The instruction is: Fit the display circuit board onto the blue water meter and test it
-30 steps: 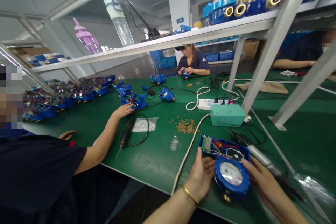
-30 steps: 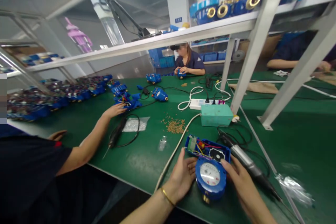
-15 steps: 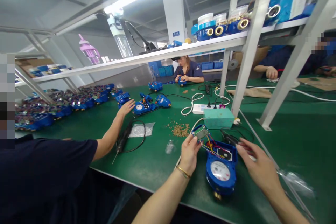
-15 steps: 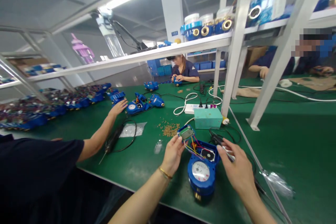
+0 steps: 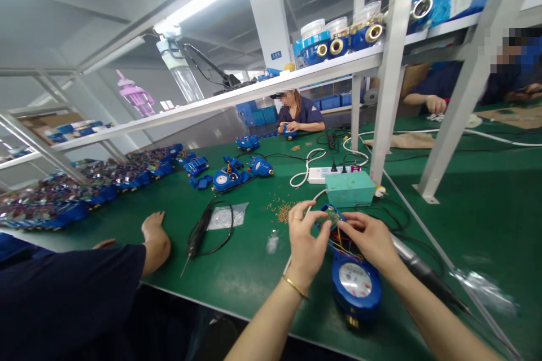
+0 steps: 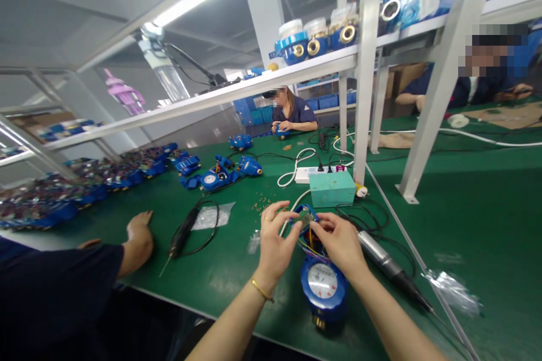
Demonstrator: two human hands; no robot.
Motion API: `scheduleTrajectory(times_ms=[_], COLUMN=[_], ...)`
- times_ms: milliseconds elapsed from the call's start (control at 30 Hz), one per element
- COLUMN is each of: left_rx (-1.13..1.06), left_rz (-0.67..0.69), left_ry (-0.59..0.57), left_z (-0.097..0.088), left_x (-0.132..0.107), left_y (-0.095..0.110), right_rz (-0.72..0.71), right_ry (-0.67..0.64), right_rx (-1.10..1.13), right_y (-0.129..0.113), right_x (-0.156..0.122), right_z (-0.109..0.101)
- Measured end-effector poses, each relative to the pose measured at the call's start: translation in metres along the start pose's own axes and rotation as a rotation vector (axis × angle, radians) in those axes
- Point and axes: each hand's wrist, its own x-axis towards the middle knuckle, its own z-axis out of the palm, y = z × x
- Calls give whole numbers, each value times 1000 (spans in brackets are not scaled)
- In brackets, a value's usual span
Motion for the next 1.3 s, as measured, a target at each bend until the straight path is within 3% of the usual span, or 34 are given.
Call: scheduleTrajectory(times_ms=[67,267,367,533,733,867,967,1033,1100,1200,1300], left_rx=[138,126,137,337,335,331,316,259,136,-45,-4], left_rz=[103,67,67,60,78,139,245,294,242,-27,-246], left_ry=[-86,-106,-76,-82,-116,-181,-291,-333,-269,-105,-134], left_z=[7,21,23,25,21,21,17,6,-16,-62,-104], left_x=[4,7,5,8,12,16,15,11,4,-2,1], left_y=[5,11,12,9,4,-1,-2,0,1,-7,-37], right_rz=[-6,-27,-43,-71,-66,-50,-22,8,39,73,99], right_ry=[14,27,32,36,32,33,47,69,81,85,97], right_rx=[-17,-57,-80,-113,-110,-107,-109,-113,-116,-119,-127], right_y=[-1,-3,-5,-7,-3,-2,-4,-5,-8,-11,-14], right_x=[-1,-7,-10,-11,-11,-12,-12,-13,-14,-15,-16], right_z=[0,3,4,4,4,3,1,-2,-5,-9,-8])
